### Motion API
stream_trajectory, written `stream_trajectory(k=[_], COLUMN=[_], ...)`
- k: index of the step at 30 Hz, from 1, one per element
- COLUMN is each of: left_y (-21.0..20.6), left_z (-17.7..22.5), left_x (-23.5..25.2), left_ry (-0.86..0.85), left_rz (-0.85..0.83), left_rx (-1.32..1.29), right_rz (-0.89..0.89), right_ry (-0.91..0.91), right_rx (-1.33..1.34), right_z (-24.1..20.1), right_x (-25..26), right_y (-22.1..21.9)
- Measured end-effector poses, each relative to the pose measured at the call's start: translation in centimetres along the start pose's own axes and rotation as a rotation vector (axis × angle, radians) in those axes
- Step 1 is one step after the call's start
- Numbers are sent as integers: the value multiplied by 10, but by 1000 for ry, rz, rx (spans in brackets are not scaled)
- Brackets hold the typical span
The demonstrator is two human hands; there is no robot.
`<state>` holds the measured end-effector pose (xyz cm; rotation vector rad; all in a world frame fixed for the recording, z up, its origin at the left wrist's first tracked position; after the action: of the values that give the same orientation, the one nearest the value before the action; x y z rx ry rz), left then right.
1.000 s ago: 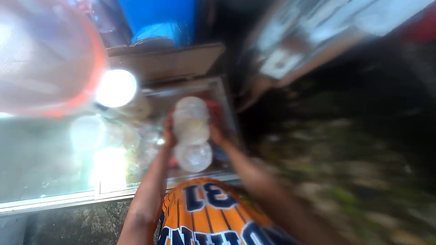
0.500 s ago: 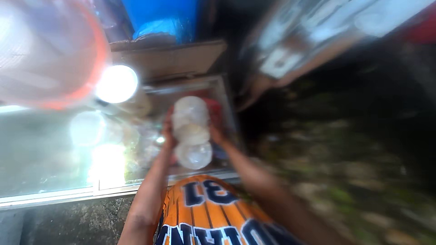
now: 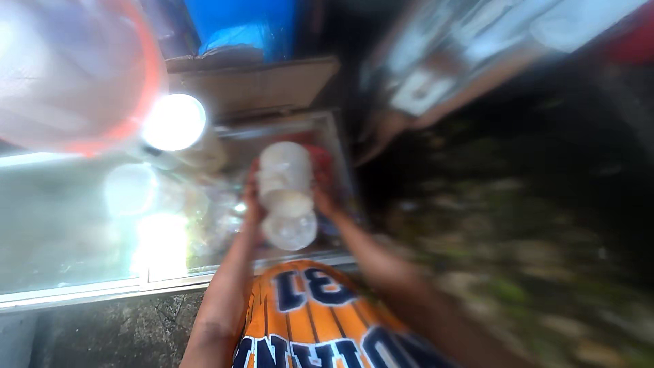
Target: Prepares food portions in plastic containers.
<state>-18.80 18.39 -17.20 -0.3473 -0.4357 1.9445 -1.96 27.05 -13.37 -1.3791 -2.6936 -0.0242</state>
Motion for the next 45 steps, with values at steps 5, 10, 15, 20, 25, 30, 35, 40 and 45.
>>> stream_trajectory(k=[5, 10, 15, 20, 25, 30, 35, 40, 45], left_y=[5, 2, 4, 9, 9, 12, 7, 5, 8], left_z=[-7, -5, -3, 1, 0, -9, -6, 0, 4], left_x=[-1, 1, 3, -3, -2, 1, 2, 1, -4], left_ry=[114, 99, 62, 12, 13, 108, 64, 33, 59], left_rz=[98, 97, 67, 73, 88, 160, 100, 53, 91], left_rx=[10, -30, 12, 32, 6, 5, -32, -47, -15], right_rz=[10, -4, -2, -6, 13, 2, 9, 16, -1], right_ry=[-37, -21, -5, 13, 20, -44, -16, 13, 25], right_rx=[-140, -119, -119, -19, 5, -129, -101, -79, -75], right_z=[7, 4, 3, 0, 4, 7, 5, 1, -4], right_x=[5, 6, 9, 2, 1, 8, 4, 3, 2], right_y=[5, 4, 2, -2, -1, 3, 2, 0, -4])
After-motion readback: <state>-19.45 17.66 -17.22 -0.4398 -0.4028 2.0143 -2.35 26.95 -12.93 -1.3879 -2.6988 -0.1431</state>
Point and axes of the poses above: each hand's wrist, its own x-axis towards the middle knuckle, its own y-axis out of the back of the hand, z = x × y, the point moved 10 cm from there along x, towards the middle knuckle, and after that the axes turned 6 degrees about x, right-handed, at the moved point
